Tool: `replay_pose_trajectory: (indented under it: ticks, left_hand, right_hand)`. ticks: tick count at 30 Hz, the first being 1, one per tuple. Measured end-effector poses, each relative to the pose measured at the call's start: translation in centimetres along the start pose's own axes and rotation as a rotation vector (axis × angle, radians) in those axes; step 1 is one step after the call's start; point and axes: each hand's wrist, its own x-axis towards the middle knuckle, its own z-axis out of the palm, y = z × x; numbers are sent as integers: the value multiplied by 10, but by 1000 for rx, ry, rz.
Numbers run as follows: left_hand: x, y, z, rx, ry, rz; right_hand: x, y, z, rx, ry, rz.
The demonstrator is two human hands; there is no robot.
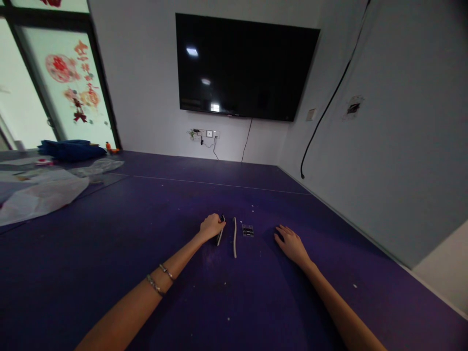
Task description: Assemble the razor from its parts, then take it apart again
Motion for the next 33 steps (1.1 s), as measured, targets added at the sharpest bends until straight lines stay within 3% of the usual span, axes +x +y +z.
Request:
replay_pose_trajectory:
  ticks: [8,11,13,18,33]
  left_hand:
    - [23,-9,-32,-502,-307,-98]
    - [28,-14,-38,-820,-433,-282]
    - [31,-17,-38,-981,-426,-401]
    - [40,-24,-32,-1050,-371,-468]
    - [42,-32,-31,-1290,-636,-647]
  right_hand:
    - [1,2,3,-8,-3,7]
    - [1,2,3,0,-3,8]
    - [0,2,3,3,1,9]
    - [0,1,2,-4,5,5]
    - [1,2,2,-6,10,-2]
